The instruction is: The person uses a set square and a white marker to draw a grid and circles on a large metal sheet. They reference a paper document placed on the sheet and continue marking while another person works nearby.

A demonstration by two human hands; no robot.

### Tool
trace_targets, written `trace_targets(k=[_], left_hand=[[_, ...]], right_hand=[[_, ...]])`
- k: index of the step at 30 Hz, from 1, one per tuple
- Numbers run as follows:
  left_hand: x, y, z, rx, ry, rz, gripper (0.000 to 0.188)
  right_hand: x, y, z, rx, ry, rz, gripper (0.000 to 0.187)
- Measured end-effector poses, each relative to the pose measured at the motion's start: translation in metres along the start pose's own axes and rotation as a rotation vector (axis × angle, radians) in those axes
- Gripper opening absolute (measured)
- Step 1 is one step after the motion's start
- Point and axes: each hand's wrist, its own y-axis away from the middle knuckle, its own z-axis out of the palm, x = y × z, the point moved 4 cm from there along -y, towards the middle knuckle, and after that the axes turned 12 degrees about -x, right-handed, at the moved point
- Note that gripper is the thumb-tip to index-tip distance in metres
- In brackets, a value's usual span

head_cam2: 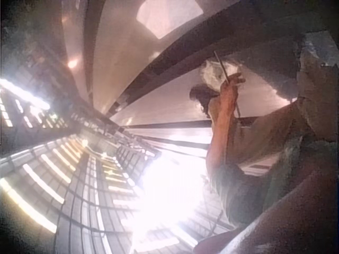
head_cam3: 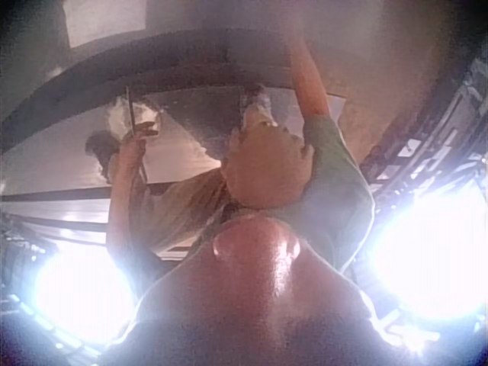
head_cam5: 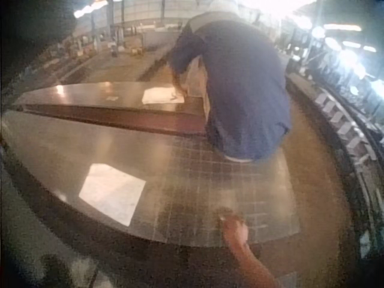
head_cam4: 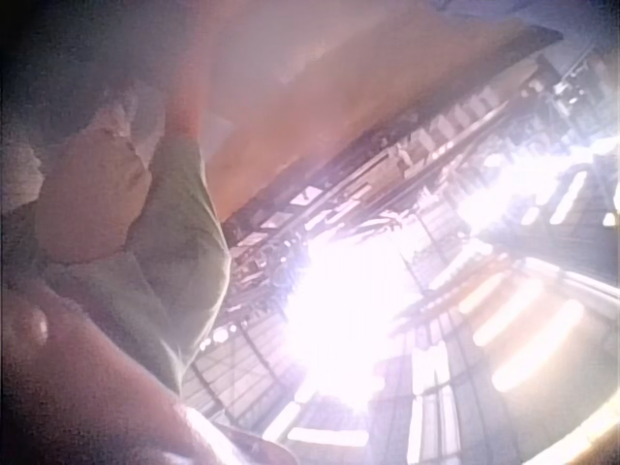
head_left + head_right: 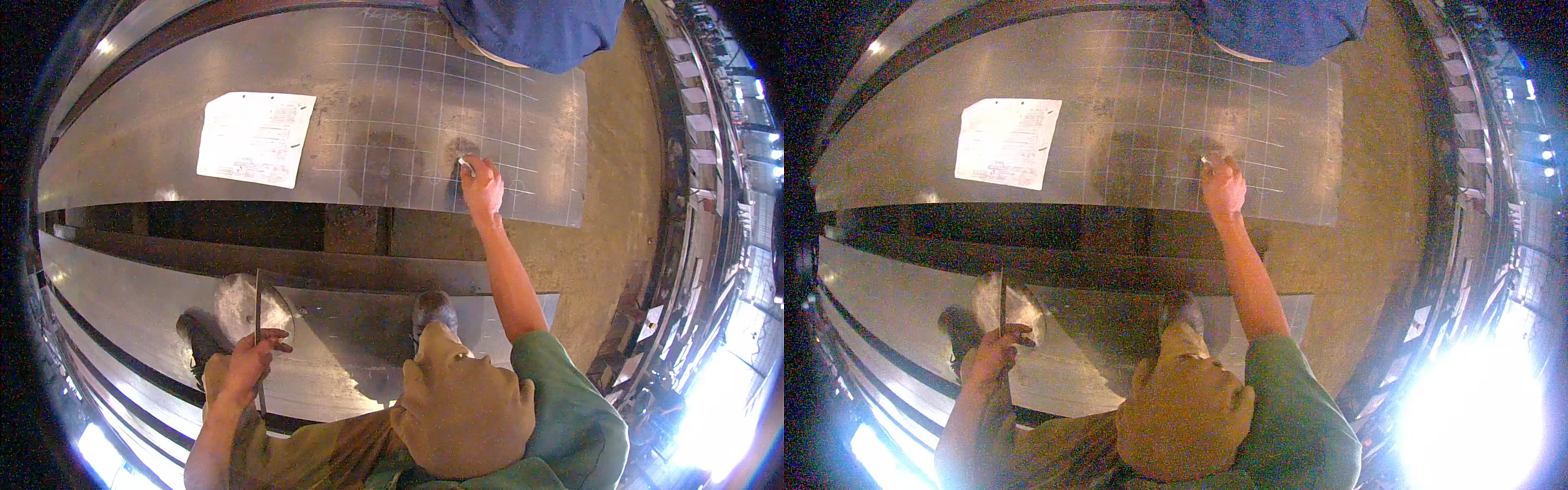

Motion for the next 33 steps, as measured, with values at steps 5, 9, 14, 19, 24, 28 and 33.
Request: trace_targets(k=[5,9,14,19,24,28,33], left_hand=[[0.004,0.001,0.003,0.002,0.011,-0.002,0.023],[0.004,0.001,0.004,0.007,-0.032,-0.027,0.024],[0.002,0.001,0.004,0.006,-0.009,-0.016,0.025],[0.004,0.003,0.003,0.027,-0.004,-0.01,0.025],[0.003,0.0,0.005,0.06,-0.071,-0.057,0.024],[0.008,0.001,0.009,0.05,-0.089,-0.012,0.024],[0.004,-0.003,0.004,0.036,-0.101,0.016,0.024]], right_hand=[[0.012,-0.009,0.001,0.131,0.054,0.004,0.022],[0.01,-0.02,0.009,-0.073,0.039,0.083,0.028],[0.013,-0.018,-0.001,0.013,-0.085,-0.023,0.022],[0.044,0.008,-0.037,0.196,-0.095,0.07,0.019],[0.062,0.026,-0.037,0.139,-0.101,0.151,0.021],[0.076,0.026,-0.044,0.222,-0.07,0.152,0.019],[0.093,0.014,-0.041,0.189,-0.048,0.195,0.021]])
